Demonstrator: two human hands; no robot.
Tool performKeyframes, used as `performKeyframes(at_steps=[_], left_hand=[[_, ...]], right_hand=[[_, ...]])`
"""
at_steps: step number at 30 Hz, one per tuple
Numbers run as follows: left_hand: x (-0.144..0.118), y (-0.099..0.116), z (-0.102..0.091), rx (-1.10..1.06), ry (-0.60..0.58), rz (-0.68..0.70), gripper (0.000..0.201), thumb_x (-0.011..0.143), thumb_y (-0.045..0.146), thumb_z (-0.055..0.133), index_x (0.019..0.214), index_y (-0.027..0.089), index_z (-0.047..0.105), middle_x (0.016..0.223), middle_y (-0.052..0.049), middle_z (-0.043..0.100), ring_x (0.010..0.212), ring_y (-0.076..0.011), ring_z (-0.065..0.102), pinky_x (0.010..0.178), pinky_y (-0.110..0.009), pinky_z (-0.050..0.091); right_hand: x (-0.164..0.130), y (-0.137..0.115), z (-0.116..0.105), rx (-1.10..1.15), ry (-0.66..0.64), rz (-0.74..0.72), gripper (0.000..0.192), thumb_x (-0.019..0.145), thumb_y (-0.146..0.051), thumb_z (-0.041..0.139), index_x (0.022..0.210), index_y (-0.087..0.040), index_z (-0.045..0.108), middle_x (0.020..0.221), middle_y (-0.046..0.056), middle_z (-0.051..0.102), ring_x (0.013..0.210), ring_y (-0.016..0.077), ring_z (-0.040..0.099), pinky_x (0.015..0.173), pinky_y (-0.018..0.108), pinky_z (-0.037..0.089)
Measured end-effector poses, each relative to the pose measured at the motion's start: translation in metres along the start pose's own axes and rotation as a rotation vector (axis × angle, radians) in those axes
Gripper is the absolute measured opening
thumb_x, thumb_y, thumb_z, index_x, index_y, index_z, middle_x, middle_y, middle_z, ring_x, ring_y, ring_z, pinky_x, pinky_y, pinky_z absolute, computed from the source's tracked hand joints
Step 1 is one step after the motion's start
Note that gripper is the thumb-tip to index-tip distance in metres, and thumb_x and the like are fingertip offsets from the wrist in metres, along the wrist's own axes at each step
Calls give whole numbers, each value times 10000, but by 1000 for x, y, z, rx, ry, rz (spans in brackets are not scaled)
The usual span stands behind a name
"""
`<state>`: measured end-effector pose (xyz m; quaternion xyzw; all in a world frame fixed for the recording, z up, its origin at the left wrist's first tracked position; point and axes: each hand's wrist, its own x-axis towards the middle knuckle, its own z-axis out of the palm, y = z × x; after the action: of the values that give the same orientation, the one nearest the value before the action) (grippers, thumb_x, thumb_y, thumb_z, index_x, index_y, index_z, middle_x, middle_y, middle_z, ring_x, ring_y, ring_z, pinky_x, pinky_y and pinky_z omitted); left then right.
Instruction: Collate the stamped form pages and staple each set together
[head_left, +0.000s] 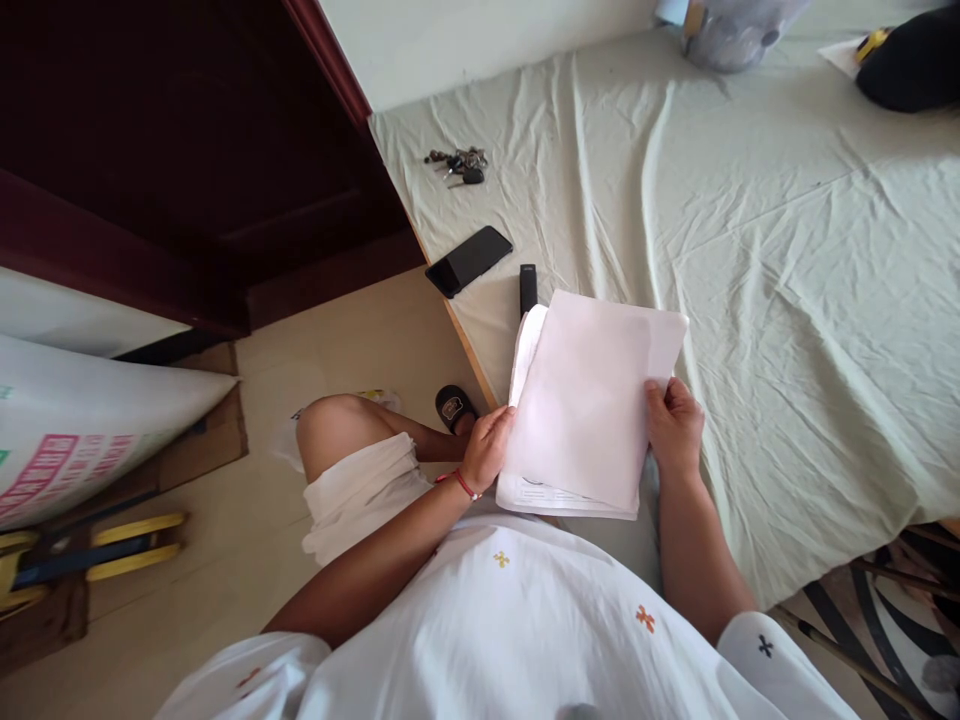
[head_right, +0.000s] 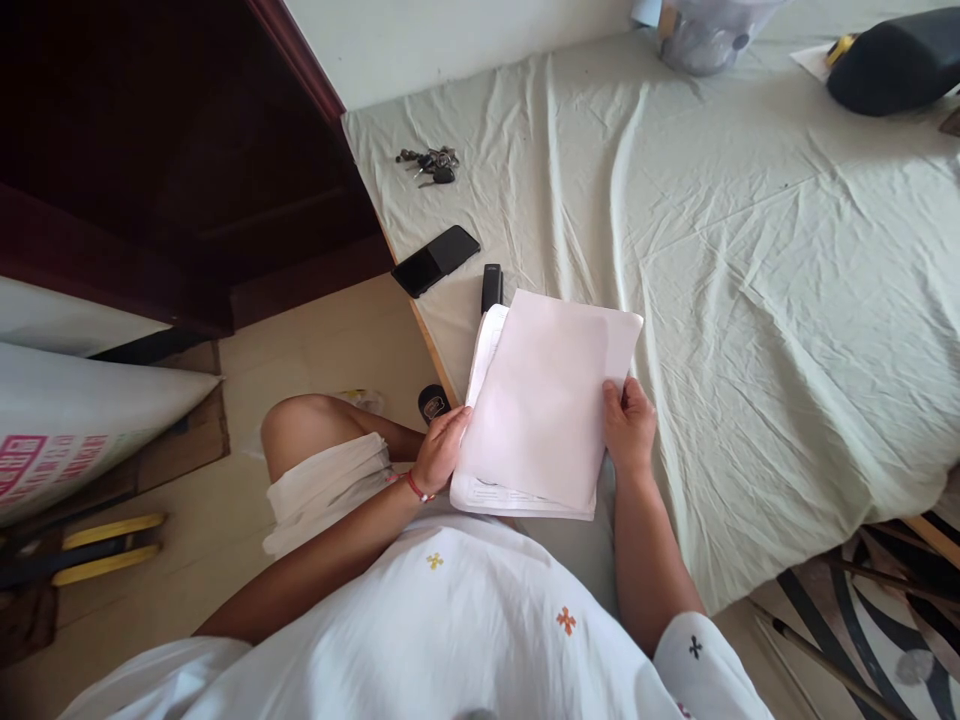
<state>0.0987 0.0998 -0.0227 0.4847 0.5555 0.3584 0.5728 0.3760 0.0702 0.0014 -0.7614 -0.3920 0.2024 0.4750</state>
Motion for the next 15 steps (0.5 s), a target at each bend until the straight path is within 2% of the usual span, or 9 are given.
performKeyframes(at_steps=[4,7,9,11,13,15], left_hand=[[1,4,1,36,13,25,487,875,653,589,708,197,624,704,-16,619,771,-194,575,706,-294,477],[1,11,2,83,-14,40,495,887,652,572,729,188,639,707,-20,636,778,-200,582,738,-302,483],[1,14,2,90,-45,44,503,903,650,556,755,179,652,731,-25,657,777,-197,587,766,-306,484],[1,15,2,80,-64,43,516,909,658,549,779,172,667,756,-32,675,777,-194,593,778,-306,481],[1,15,2,64,-82,41,529,912,668,545,816,167,687,790,-43,697,779,-194,597,770,-306,477],[0,15,2,49,-99,39,545,916,677,538,850,162,704,824,-54,716,785,-196,603,758,-307,475]], right_hand=[[2,-1,-5,-89,36,-19,387,916,-374,612,641,-227,384,585,-61,340,573,113,301,559,294,230],[4,1,-7,-44,106,-17,374,914,-383,616,646,-228,407,594,-61,349,581,115,298,560,295,230],[7,3,-8,82,194,5,387,894,-395,645,641,-230,403,596,-66,341,572,109,282,548,288,233],[11,6,-10,289,289,50,360,849,-389,698,650,-226,445,615,-67,393,572,100,326,548,268,283],[17,12,-15,503,351,112,268,787,-374,754,706,-212,556,685,-47,525,631,106,462,601,254,391],[23,22,-25,661,325,184,210,746,-355,791,819,-203,666,809,-9,645,751,137,588,681,266,489]])
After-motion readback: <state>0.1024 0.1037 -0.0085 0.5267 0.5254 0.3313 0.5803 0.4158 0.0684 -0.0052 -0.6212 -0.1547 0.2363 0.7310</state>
